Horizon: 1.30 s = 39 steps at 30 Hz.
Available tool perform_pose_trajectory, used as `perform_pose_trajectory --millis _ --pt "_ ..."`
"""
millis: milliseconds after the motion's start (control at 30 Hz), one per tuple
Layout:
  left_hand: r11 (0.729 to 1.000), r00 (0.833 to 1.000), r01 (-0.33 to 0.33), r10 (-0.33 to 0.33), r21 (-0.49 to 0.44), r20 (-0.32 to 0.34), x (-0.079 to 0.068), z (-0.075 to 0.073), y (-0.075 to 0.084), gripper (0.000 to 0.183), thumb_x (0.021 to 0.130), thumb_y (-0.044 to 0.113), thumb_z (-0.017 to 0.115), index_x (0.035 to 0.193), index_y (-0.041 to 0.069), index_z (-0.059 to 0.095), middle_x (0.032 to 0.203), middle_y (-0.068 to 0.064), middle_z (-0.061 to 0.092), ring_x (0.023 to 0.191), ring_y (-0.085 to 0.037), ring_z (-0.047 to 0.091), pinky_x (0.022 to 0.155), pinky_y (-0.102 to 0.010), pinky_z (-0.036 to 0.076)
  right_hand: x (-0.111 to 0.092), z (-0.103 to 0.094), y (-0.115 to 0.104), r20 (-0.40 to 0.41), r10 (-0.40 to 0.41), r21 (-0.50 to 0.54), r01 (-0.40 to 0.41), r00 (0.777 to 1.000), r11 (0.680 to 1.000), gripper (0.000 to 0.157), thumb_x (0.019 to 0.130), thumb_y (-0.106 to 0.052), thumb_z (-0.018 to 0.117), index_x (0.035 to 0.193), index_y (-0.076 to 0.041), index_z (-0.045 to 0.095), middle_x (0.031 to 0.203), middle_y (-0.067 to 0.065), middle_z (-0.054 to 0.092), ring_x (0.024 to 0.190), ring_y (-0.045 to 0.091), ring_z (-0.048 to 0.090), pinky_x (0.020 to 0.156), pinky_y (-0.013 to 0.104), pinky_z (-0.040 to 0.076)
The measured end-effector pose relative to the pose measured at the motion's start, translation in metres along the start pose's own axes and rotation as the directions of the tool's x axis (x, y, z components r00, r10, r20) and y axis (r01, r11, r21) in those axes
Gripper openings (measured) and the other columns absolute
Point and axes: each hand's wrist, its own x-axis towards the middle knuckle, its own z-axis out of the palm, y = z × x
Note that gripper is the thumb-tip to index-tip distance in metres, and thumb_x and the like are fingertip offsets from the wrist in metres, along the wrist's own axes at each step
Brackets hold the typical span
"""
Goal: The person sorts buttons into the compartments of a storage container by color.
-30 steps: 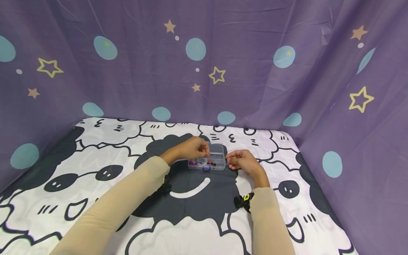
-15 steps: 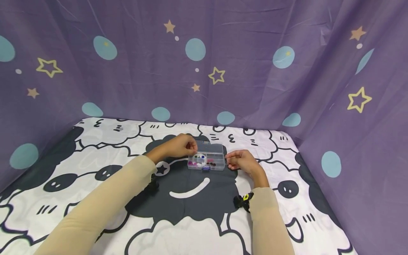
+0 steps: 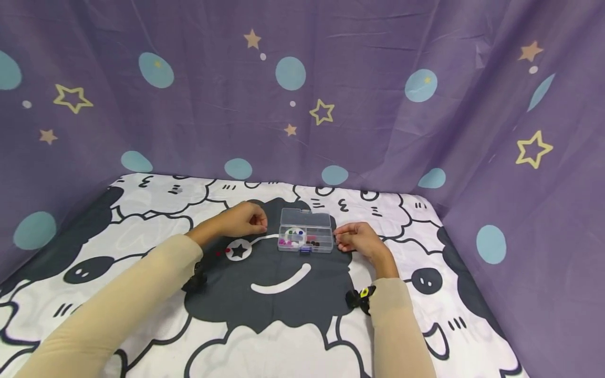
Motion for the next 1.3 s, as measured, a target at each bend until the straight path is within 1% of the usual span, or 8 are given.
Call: perform_pose_trajectory --millis 167,300,500,633,933,1100,1200,1300 --pt "1.000 1.000 0.021 -0.021 0.016 0.009 -0.016 -0.005 -0.011 0.008 0.093 0.008 0.073 0.086 0.011 0.072 0.073 0.004 0.063 0.065 -0.010 0.055 0.063 -0.029 0.048 -0.002 0.001 -0.001 0.001 0.004 0.000 -0.004 1.000 1.000 0.027 0.099 0.002 0.060 0.123 0.014 0.063 0.087 0.006 0.070 0.069 0.011 0.066 0.066 0.025 0.057" --pt "0.999 1.000 0.019 -0.020 0.027 0.012 -0.027 -0.009 -0.017 0.008 0.092 0.008 0.074 0.085 0.010 0.072 0.073 0.004 0.063 0.064 -0.010 0.055 0.063 -0.029 0.048 -0.004 0.000 -0.002 0.000 0.001 0.005 -0.001 1.000 1.000 0.027 0.099 0.002 0.060 0.123 0.014 0.062 0.086 0.006 0.070 0.069 0.010 0.066 0.066 0.025 0.057" --pt "0.999 0.999 0.040 -0.040 0.033 0.002 -0.040 -0.014 -0.028 0.008 0.092 0.009 0.074 0.085 0.011 0.071 0.073 0.005 0.062 0.064 -0.009 0.054 0.062 -0.029 0.047 -0.005 -0.001 -0.002 0.010 -0.010 0.023 0.010 1.000 1.000 0.028 0.099 0.002 0.060 0.123 0.016 0.061 0.086 0.006 0.070 0.069 0.009 0.065 0.066 0.024 0.057" --pt "0.998 0.998 0.060 -0.061 0.029 0.015 -0.048 -0.015 -0.034 0.008 0.092 0.010 0.075 0.085 0.012 0.072 0.073 0.006 0.062 0.065 -0.010 0.054 0.062 -0.030 0.047 -0.004 -0.001 -0.001 0.012 -0.010 0.030 0.010 1.000 1.000 0.028 0.098 0.003 0.060 0.123 0.016 0.061 0.086 0.006 0.070 0.069 0.009 0.065 0.066 0.024 0.057" --pt "0.997 0.996 0.077 -0.078 0.019 0.046 -0.071 -0.019 -0.038 0.009 0.091 0.009 0.075 0.084 0.012 0.072 0.072 0.006 0.061 0.064 -0.010 0.053 0.061 -0.028 0.046 0.000 -0.003 0.001 0.015 -0.007 0.015 0.007 1.000 1.000 0.029 0.099 0.002 0.060 0.124 0.016 0.061 0.087 0.007 0.070 0.070 0.009 0.066 0.066 0.025 0.057" --pt "0.994 0.989 0.109 -0.111 0.019 0.098 -0.082 -0.020 -0.041 0.011 0.092 0.011 0.075 0.082 0.014 0.071 0.071 0.006 0.061 0.064 -0.010 0.054 0.060 -0.028 0.046 0.000 -0.002 0.000 0.014 -0.003 0.015 0.003 1.000 1.000 0.029 0.099 0.001 0.060 0.124 0.015 0.061 0.088 0.007 0.070 0.070 0.010 0.066 0.066 0.025 0.058" --pt "0.992 0.985 0.124 -0.125 0.015 0.118 -0.087 -0.019 -0.043 0.012 0.092 0.012 0.075 0.082 0.015 0.070 0.071 0.007 0.061 0.063 -0.009 0.054 0.060 -0.027 0.046 -0.001 -0.002 0.000 0.015 -0.003 0.016 0.003 1.000 1.000 0.028 0.099 0.001 0.060 0.124 0.015 0.061 0.088 0.007 0.070 0.070 0.010 0.066 0.067 0.025 0.058" --pt "0.993 0.986 0.115 -0.115 0.003 0.120 -0.092 -0.019 -0.044 0.011 0.091 0.012 0.076 0.082 0.015 0.070 0.071 0.007 0.060 0.063 -0.008 0.053 0.059 -0.027 0.046 -0.001 -0.002 0.000 0.014 -0.007 0.020 0.007 1.000 1.000 0.028 0.099 0.002 0.060 0.123 0.016 0.061 0.088 0.006 0.070 0.069 0.009 0.066 0.066 0.025 0.058"
